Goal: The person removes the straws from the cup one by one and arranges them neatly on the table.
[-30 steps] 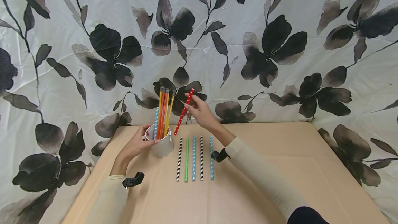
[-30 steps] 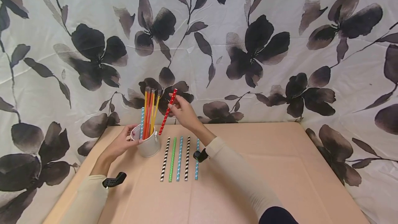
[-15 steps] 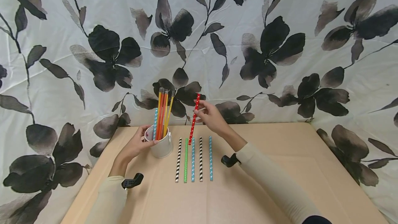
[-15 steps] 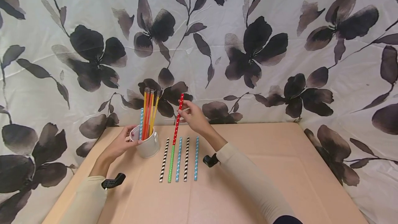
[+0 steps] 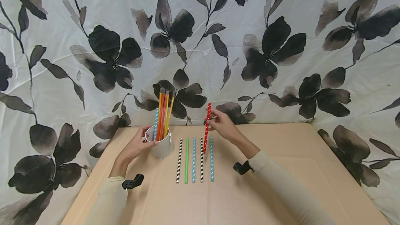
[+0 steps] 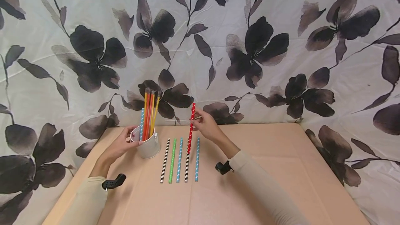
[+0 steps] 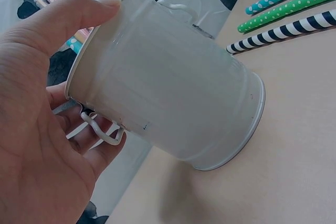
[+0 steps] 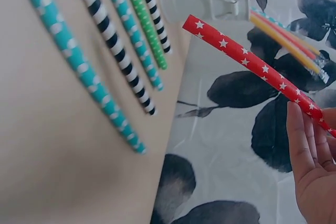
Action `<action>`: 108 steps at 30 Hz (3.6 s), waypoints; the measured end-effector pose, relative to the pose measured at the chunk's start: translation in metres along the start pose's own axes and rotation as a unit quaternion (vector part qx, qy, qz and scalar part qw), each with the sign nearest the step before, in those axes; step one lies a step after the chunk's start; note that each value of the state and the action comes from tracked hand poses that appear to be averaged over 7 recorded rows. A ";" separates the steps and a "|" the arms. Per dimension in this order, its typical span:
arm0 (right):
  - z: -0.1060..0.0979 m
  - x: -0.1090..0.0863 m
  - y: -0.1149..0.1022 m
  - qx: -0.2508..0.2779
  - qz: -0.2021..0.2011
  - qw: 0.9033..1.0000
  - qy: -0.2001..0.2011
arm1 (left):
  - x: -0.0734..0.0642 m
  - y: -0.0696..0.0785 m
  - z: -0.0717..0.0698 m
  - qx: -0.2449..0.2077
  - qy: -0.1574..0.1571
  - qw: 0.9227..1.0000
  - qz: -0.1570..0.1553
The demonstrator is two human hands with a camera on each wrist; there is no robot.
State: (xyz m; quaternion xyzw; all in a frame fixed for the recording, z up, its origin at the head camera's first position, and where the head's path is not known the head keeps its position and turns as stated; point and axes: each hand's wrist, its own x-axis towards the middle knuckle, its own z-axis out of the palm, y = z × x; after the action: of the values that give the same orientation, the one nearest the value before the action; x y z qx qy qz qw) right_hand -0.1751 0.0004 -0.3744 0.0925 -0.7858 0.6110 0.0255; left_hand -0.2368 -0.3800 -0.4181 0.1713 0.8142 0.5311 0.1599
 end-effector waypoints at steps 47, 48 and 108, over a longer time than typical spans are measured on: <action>-0.012 -0.068 0.062 -0.028 0.111 0.993 0.011 | -0.008 -0.003 -0.008 0.002 -0.017 1.000 0.000; -0.011 -0.068 0.063 -0.029 0.116 0.993 0.008 | -0.008 -0.003 -0.008 0.001 -0.017 1.000 0.000; 0.033 -0.055 0.065 -0.294 0.121 0.945 -0.076 | -0.010 -0.003 -0.008 0.003 -0.018 1.000 0.006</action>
State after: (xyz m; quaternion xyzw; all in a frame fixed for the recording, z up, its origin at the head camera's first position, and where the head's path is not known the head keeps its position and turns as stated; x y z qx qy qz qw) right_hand -0.1302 -0.0100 -0.4529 0.0314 -0.9353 0.3426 -0.0826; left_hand -0.2319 -0.3922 -0.4170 0.1862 0.8116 0.5267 0.1710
